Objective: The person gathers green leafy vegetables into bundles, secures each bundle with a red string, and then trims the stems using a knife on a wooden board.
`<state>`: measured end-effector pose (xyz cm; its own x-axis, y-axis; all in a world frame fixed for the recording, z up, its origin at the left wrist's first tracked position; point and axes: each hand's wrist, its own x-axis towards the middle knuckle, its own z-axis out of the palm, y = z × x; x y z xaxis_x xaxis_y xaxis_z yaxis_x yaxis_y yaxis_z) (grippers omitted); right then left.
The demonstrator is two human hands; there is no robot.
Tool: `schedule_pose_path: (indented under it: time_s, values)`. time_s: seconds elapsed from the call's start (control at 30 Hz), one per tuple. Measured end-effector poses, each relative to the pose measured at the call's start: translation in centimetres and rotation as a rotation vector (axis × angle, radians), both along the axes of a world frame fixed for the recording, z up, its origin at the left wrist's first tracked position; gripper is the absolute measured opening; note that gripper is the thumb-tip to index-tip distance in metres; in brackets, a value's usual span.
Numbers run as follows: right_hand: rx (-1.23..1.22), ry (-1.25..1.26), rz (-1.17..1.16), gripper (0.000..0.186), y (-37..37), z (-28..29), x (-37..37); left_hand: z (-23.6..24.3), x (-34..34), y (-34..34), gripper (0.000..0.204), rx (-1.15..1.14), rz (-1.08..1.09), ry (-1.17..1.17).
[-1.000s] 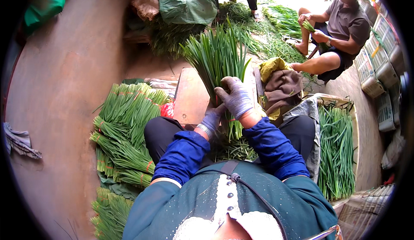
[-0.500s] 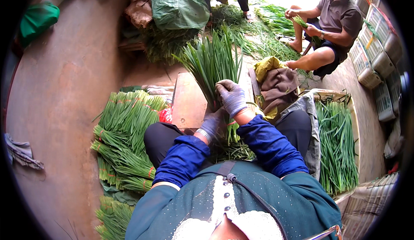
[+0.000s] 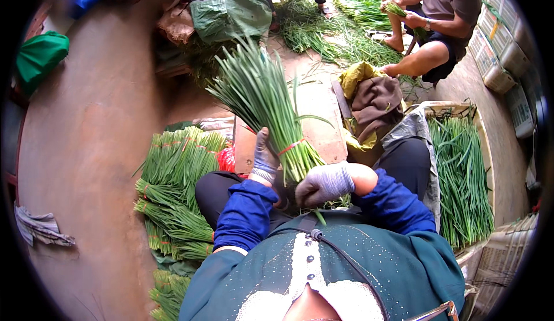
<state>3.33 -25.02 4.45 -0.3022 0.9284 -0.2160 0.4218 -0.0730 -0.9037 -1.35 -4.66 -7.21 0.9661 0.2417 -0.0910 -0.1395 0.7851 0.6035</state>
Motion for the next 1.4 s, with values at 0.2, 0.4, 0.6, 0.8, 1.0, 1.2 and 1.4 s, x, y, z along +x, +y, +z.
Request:
schedule_pose_path:
  time_s: [0.2,0.4,0.6,0.8,1.0,1.2,1.4]
  values:
    - [-0.187,-0.693,-0.417,0.027,-2.4,-4.6,2.8,-2.7,-1.4,5.9,0.073,-0.065,0.199,0.044]
    - [0.58,-0.565,-0.98,0.028,-2.1,-5.9,2.7,1.0,-1.3,2.3,0.076,-0.353,-0.186,-0.143]
    - [0.827,-0.717,-1.003,0.035,1.0,-1.4,2.5,1.8,-2.1,-0.1,0.069,-0.405,-0.28,-0.092]
    - [0.627,-1.05,-0.928,0.01,0.3,-5.7,7.3,1.6,-2.8,0.3,0.07,-0.319,-0.409,0.005]
    - [-0.373,-0.94,-0.552,0.026,-2.8,-7.1,10.8,2.3,-4.2,1.9,0.068,-0.402,-0.387,-0.008]
    - [0.078,-0.973,-0.829,0.086,-2.8,-3.5,4.4,3.1,-3.8,2.3,0.059,-1.32,-0.223,0.162]
    - [0.86,-0.89,-0.622,0.087,1.4,-3.3,2.4,6.9,-3.4,-1.0,0.052,-1.324,-0.48,0.036]
